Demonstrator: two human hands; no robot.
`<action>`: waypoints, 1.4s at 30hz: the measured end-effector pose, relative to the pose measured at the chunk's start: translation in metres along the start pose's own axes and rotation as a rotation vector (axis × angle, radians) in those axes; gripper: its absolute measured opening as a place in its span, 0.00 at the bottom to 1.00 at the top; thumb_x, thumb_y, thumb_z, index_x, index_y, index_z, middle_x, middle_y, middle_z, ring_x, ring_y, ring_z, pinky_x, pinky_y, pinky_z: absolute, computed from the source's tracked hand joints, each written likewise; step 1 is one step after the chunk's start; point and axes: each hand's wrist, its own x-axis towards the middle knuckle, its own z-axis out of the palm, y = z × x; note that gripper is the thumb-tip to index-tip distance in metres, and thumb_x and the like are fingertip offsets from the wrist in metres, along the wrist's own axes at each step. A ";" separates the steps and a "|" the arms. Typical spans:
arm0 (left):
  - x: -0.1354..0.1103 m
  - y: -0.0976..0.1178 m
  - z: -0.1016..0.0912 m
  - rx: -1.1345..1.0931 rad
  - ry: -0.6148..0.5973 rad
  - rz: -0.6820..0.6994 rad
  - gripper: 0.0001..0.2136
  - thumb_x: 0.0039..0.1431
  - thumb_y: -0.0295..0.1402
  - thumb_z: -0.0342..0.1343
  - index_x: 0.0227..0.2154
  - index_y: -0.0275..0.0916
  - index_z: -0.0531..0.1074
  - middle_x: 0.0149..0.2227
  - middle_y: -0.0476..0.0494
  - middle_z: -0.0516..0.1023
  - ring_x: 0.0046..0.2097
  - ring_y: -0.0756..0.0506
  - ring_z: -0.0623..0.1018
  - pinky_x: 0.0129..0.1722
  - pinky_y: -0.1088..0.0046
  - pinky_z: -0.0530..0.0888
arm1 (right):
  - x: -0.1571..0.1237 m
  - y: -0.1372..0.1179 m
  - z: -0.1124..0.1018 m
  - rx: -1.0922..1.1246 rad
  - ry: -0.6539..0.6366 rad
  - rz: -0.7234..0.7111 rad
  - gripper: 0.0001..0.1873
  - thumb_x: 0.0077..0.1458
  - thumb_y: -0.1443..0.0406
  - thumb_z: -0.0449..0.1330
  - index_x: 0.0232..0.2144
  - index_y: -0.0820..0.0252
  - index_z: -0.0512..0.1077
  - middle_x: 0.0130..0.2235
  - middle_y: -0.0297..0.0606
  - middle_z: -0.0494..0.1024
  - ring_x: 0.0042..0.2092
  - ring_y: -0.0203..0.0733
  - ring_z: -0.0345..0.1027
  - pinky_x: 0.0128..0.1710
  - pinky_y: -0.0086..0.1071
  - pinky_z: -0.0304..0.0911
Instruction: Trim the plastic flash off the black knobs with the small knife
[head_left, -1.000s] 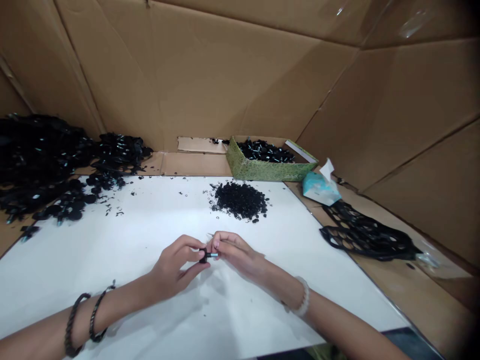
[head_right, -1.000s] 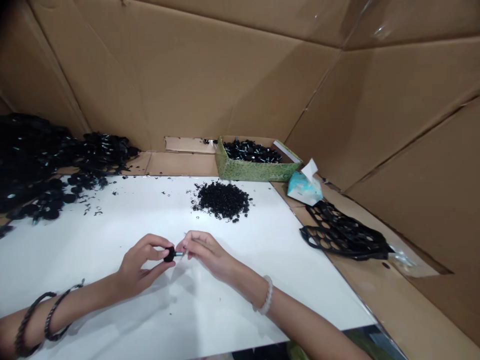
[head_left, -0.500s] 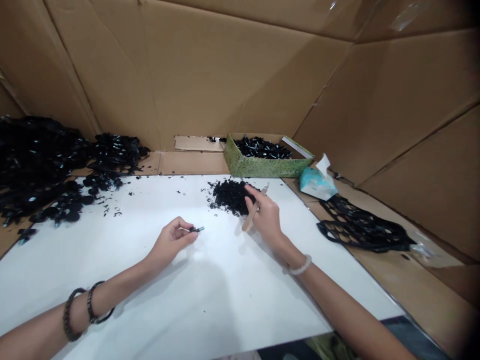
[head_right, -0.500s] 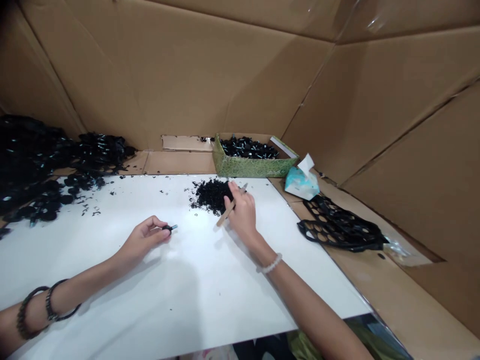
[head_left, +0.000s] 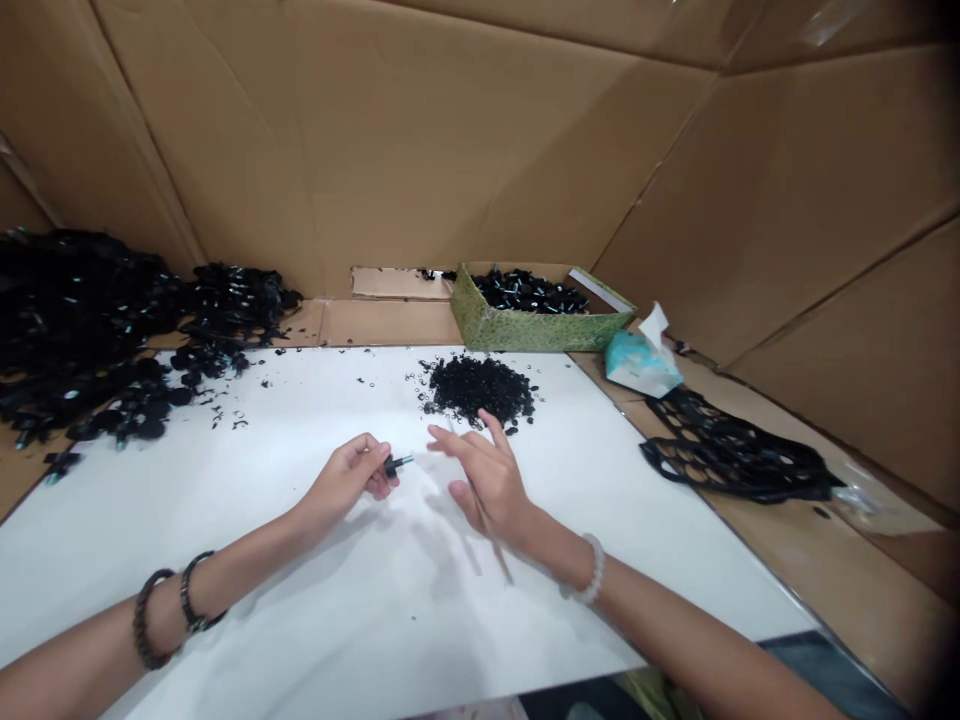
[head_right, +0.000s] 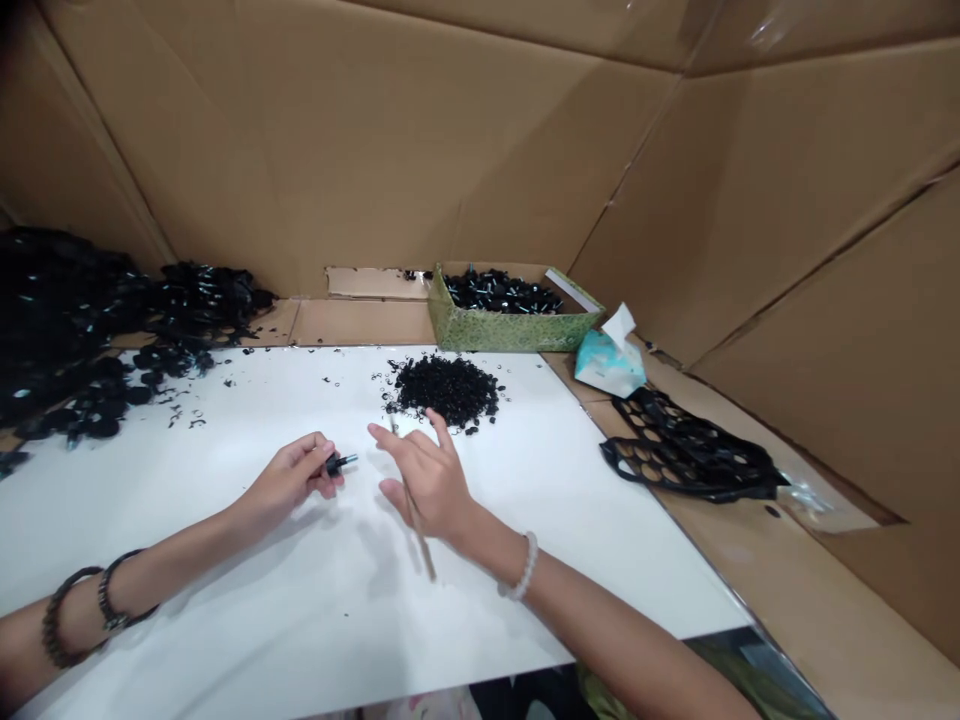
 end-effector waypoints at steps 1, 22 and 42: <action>0.000 0.000 0.000 0.009 -0.006 0.000 0.18 0.52 0.49 0.54 0.23 0.38 0.63 0.20 0.49 0.73 0.23 0.51 0.72 0.26 0.75 0.69 | -0.003 -0.003 0.003 0.048 0.039 -0.012 0.20 0.58 0.62 0.43 0.52 0.60 0.58 0.36 0.38 0.76 0.33 0.41 0.68 0.54 0.49 0.47; -0.004 0.006 0.004 -0.015 -0.019 0.020 0.19 0.49 0.48 0.57 0.19 0.39 0.60 0.15 0.53 0.69 0.26 0.49 0.74 0.27 0.76 0.65 | -0.007 -0.018 0.015 -0.109 0.066 -0.273 0.10 0.43 0.74 0.48 0.28 0.57 0.55 0.22 0.26 0.66 0.21 0.33 0.53 0.36 0.36 0.48; -0.004 0.007 0.002 0.040 -0.039 0.019 0.17 0.50 0.47 0.56 0.23 0.39 0.61 0.18 0.52 0.71 0.28 0.49 0.73 0.31 0.74 0.65 | -0.008 -0.016 0.020 -0.146 0.107 -0.300 0.08 0.44 0.74 0.48 0.28 0.58 0.56 0.22 0.27 0.65 0.22 0.30 0.52 0.36 0.36 0.47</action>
